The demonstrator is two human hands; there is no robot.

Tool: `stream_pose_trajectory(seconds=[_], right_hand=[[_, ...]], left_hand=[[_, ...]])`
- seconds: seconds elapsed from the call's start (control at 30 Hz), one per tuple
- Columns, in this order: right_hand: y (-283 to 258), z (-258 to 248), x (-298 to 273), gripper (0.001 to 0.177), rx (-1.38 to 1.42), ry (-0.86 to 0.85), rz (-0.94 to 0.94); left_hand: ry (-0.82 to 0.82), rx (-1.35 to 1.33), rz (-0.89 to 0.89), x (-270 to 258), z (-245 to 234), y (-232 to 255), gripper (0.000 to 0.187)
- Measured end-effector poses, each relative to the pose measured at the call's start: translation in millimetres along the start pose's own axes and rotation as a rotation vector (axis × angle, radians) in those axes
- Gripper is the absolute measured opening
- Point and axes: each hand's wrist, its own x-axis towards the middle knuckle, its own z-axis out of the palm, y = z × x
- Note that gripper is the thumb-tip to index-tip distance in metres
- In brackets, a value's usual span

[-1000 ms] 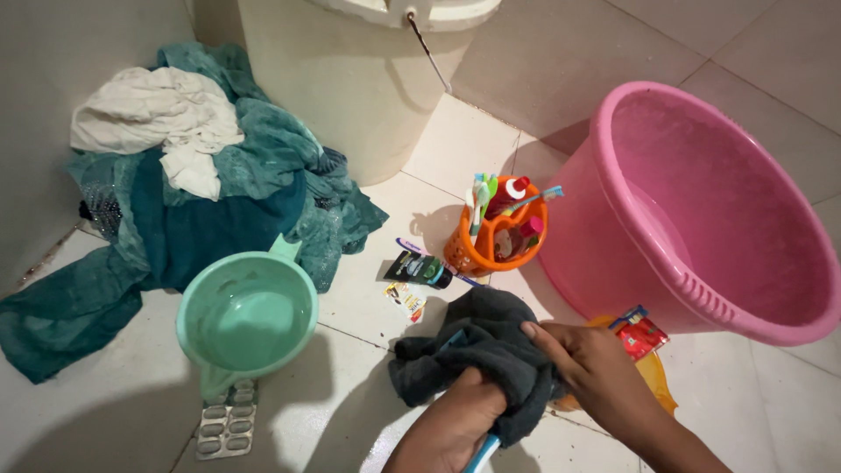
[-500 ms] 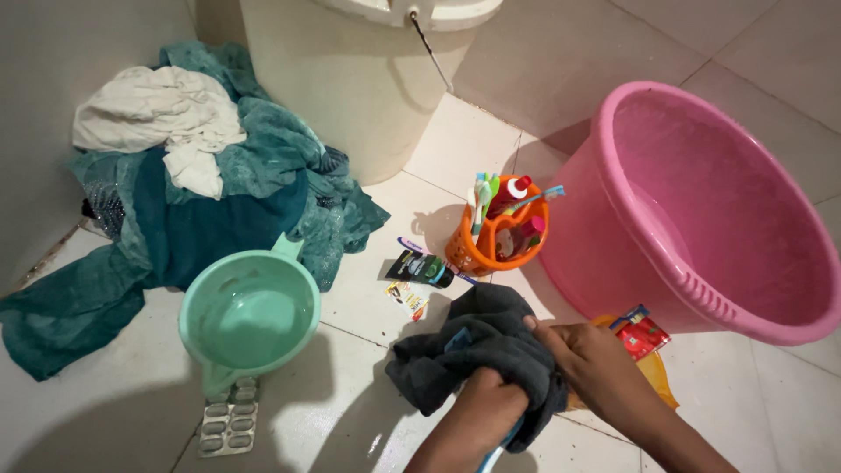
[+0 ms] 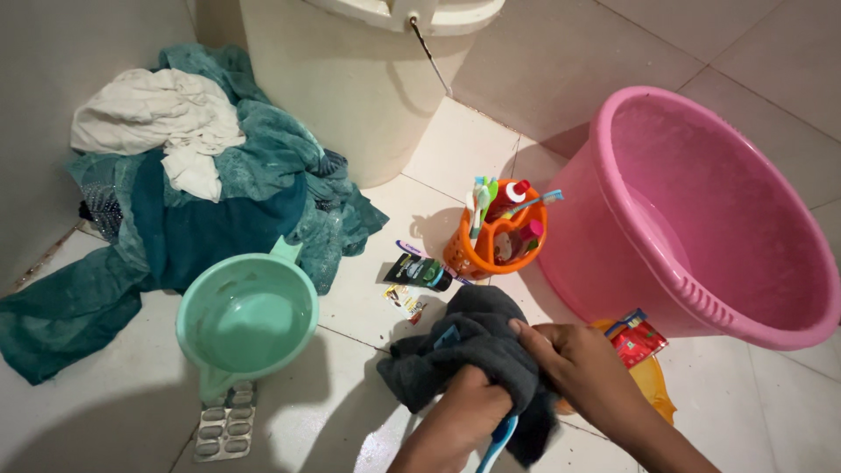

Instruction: The person scrubs several toothbrushes with a dark cloth on a tiled floor. They handle an orange toothbrush, a blue toothbrush, and a purple toothbrush, wiping them individually before placing them into an orange caddy.

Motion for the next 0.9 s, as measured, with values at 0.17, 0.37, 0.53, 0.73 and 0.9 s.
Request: stream_pose_trajectory(seconds=[0.17,0.37,0.53,0.73,0.9], right_hand=[[6.1,4.5,8.6,0.057,0.155,0.073,0.031],[14.8,-0.4,16.9,0.055,0.104,0.145,-0.050],[24.3,4.0,16.6,0.056,-0.045,0.156,-0.089],[30.2,10.4,14.9,0.060,-0.184,0.158,-0.124],[41.6,16.1,22.9,0.061,-0.292,0.187,-0.310]], left_hand=[[0.058,-0.077,0.033,5.6,15.9,1.7,0.045],[0.020,-0.129,0.098,10.1,20.3,-5.1,0.043],[0.021,-0.037,0.114,11.0,9.2,-16.0,0.046],[0.011,0.084,0.159,25.1,-3.3,-28.3,0.047],[0.030,0.131,0.077,31.3,-7.4,-29.0,0.044]])
